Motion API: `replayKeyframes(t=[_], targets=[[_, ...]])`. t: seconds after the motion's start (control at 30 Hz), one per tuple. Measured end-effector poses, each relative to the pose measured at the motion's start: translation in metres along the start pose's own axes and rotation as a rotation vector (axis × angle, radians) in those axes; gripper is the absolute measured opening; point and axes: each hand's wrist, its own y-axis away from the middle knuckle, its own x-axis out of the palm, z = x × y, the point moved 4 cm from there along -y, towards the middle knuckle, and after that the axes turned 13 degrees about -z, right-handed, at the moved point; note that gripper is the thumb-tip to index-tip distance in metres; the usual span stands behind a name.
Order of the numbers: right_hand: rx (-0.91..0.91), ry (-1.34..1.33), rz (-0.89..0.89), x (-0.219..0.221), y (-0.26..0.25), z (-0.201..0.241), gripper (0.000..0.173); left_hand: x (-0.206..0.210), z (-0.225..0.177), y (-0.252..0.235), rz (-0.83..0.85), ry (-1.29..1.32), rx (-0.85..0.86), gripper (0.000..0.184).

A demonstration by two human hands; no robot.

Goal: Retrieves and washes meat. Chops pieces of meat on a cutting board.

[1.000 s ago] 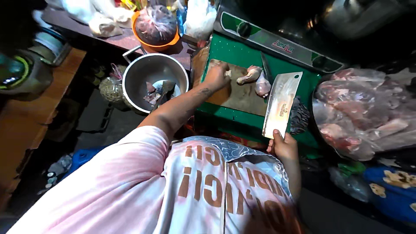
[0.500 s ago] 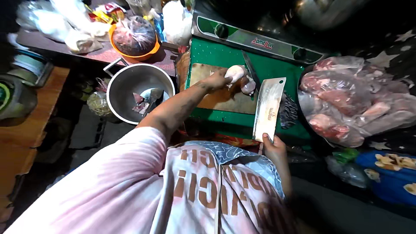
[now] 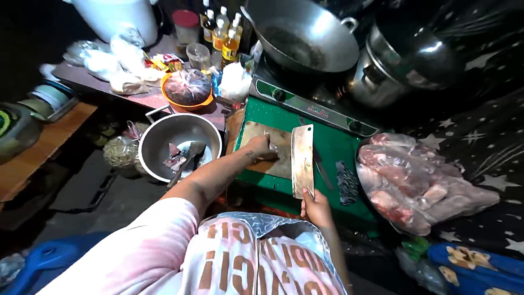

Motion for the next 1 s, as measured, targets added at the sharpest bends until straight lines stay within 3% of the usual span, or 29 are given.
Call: replayKeyframes(t=[0.07, 0.2, 0.33, 0.4, 0.5, 0.57, 0.73, 0.83, 0.93, 1.0], targets=[[0.005, 0.02, -0.02, -0.005, 0.004, 0.0, 0.028, 0.011, -0.01, -0.011, 0.006, -0.005, 0.033, 0.052], [0.004, 0.01, -0.071, -0.018, 0.011, -0.014, 0.028, 0.007, -0.03, -0.023, 0.15, -0.037, 0.17, 0.042], [0.003, -0.015, -0.095, -0.024, 0.017, -0.022, 0.026, 0.0, -0.012, -0.041, 0.278, -0.043, 0.243, 0.029], [0.017, -0.022, -0.097, -0.023, 0.019, -0.022, 0.026, 0.002, -0.01, -0.034, 0.143, -0.055, 0.271, 0.036], [0.03, -0.024, -0.097, -0.012, 0.018, -0.02, 0.028, -0.001, 0.002, -0.008, -0.158, -0.085, 0.274, 0.071], [-0.001, 0.006, -0.064, -0.001, 0.016, -0.014, 0.03, -0.007, 0.028, 0.017, -0.293, -0.065, 0.251, 0.06], [-0.305, 0.181, -0.015, 0.041, 0.003, 0.013, 0.034, -0.007, 0.068, 0.06, -0.329, -0.013, 0.423, 0.026], [-0.452, 0.242, -0.065, 0.061, 0.002, 0.042, 0.036, -0.001, 0.07, 0.073, -0.401, -0.02, 0.454, 0.025], [-0.607, 0.253, -0.165, 0.071, 0.003, 0.071, 0.04, 0.005, 0.065, 0.076, -0.403, -0.02, 0.388, 0.043], [-0.691, 0.251, -0.23, 0.077, 0.0, 0.085, 0.04, 0.009, 0.059, 0.072, -0.417, -0.012, 0.421, 0.035]])
